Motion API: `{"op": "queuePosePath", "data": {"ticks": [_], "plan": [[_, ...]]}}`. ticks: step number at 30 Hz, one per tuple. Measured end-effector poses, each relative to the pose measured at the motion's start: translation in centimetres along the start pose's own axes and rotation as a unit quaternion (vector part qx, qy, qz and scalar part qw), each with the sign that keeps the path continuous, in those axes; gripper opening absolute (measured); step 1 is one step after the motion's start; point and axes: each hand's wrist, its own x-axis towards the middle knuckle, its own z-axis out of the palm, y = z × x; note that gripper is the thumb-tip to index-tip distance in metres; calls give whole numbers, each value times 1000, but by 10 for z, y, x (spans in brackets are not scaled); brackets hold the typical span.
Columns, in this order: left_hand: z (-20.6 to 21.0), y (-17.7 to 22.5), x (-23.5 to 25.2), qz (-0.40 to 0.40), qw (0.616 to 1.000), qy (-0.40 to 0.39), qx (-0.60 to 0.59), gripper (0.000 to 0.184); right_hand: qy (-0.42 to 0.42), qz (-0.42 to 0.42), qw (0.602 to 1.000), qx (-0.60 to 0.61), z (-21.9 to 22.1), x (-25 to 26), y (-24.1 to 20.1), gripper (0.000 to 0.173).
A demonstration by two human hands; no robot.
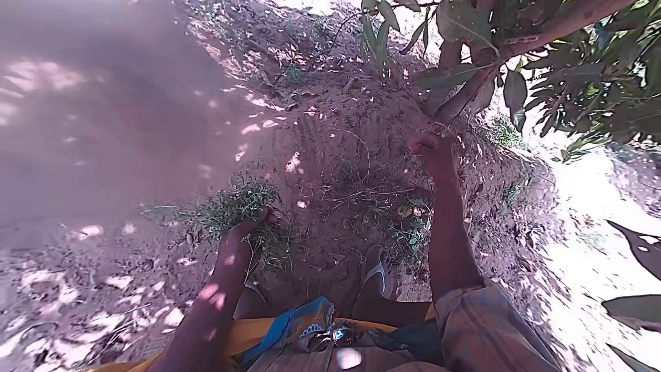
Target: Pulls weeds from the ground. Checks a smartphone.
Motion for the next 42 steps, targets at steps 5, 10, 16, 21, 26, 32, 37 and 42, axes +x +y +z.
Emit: {"op": "queuePosePath", "data": {"ticks": [5, 10, 16, 21, 26, 32, 37, 42], "plan": [[3, 5, -5, -11, 1000, 2, 22, 33, 64, -120, 970, 199, -5, -6, -29, 18], [-5, -4, 3, -16, 1000, 3, 18, 32, 76, -88, 961, 250, -24, 1, -3, 22], [4, 3, -1, -10, 1000, 2, 20, 31, -82, 113, 987, -81, 6, 2, 20, 22], [6, 9, -8, -21, 998, 8, 59, 32, 187, -269, 939, 103, -18, -17, -68, 28], [4, -1, 2, -12, 1000, -3, 14, 31, 140, -149, 977, 65, 41, -24, -31, 30], [14, 16, -8, -8, 999, 34, -6, 26, -156, 178, 920, 312, 101, -33, -20, 27], [7, 18, -2, 48, 995, 93, 2, 26, -288, 82, 904, 304, 116, -52, -38, 29], [2, 26, -7, 50, 995, 79, -18, 27, -385, 67, 890, 236, 133, -68, -48, 25]]}}
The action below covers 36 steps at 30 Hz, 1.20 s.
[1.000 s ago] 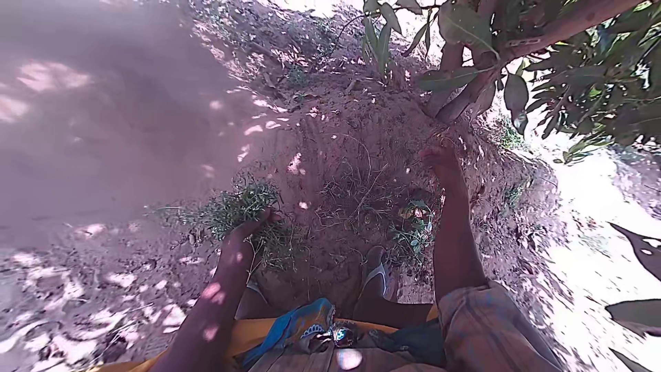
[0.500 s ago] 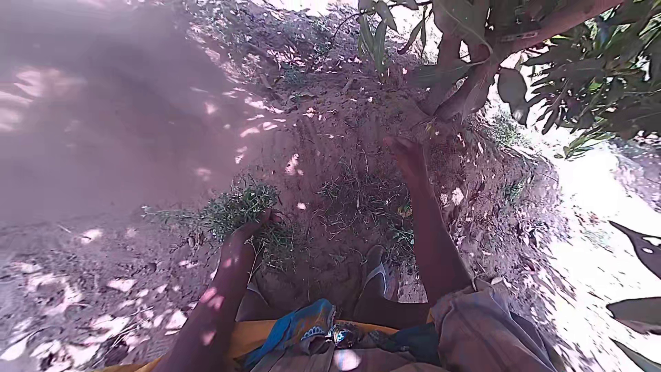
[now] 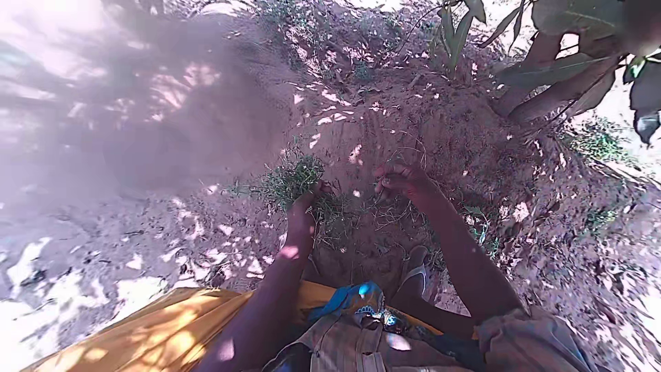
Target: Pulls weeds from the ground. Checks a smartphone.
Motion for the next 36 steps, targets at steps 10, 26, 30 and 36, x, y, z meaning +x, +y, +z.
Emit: {"op": "queuePosePath", "data": {"ticks": [10, 26, 30, 36], "plan": [[3, 0, -16, -132, 979, -124, 95, 26, 39, -30, 957, -287, 68, 3, 22, 46], [7, -12, 1, -84, 990, 13, 115, 27, 50, 53, 870, -488, 10, 16, 94, 42], [18, 2, -9, -114, 986, 15, 122, 24, 36, 55, 837, -543, 9, 22, 102, 47], [14, 2, -9, -111, 983, 4, 147, 26, 104, 246, 780, -565, -30, 13, 110, 55]]}}
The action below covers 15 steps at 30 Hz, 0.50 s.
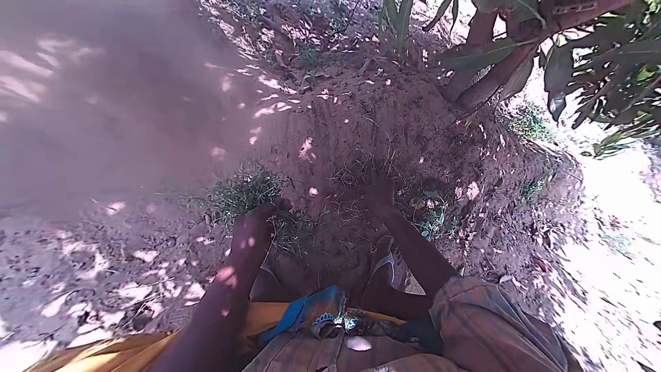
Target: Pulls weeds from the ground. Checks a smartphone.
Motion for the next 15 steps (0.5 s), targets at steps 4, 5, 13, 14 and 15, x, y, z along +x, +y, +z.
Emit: {"op": "queuePosePath", "data": {"ticks": [4, 5, 13, 14, 15], "plan": [[1, -3, 5, -12, 1000, 11, -27, 22, 3, 120, 992, 48, -24, -2, 34, 54], [1, -2, 3, -1, 1000, 7, -19, 22, -3, 135, 989, 55, -25, 0, 42, 53], [0, -13, 13, -18, 999, -3, -51, 22, -92, 83, 983, 135, -58, 5, 77, 37], [0, -12, 13, -21, 999, -1, -46, 21, -88, 88, 981, 151, -70, 3, 81, 36], [0, -12, 13, -22, 999, 2, -39, 22, -82, 97, 976, 175, -79, 3, 88, 35]]}}
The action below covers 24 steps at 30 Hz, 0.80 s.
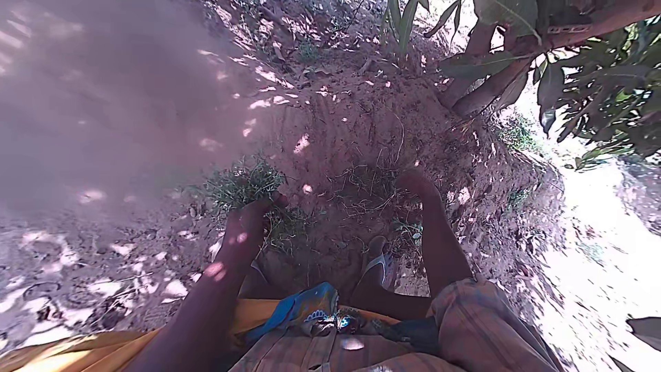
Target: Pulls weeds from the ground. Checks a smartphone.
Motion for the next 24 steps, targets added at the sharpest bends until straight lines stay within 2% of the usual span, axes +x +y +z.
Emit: {"op": "queuePosePath", "data": {"ticks": [4, 7, 11, 15, 16, 18, 20, 22, 24], "plan": [[0, -1, 1, -7, 1000, 7, 2, 22, 28, 24, 991, 131, -36, -15, 7, 38], [1, 0, 0, -5, 1000, -3, -1, 22, 96, -28, 976, 192, -45, -26, -4, 34], [4, 3, -3, -7, 1000, 2, 5, 21, 154, -151, 969, 121, -22, -20, -28, 27], [3, 2, -2, -9, 1000, 7, -2, 19, 73, -97, 992, -43, 21, -1, -25, 39], [2, 1, -1, -10, 1000, 6, -3, 19, 63, -71, 994, -47, 27, 2, -19, 39], [1, -1, 1, 0, 1000, 4, 2, 21, 104, -73, 992, 15, 18, -2, -12, 36], [2, 1, -1, 7, 1000, -6, 2, 23, 172, -111, 971, 122, -14, -14, -20, 31], [3, 2, -4, 11, 1000, -5, -12, 23, 210, -181, 923, 268, -44, -35, -29, 26], [1, 3, -4, 4, 1000, -4, -31, 22, 192, -257, 841, 435, -59, -50, -34, 29]]}}
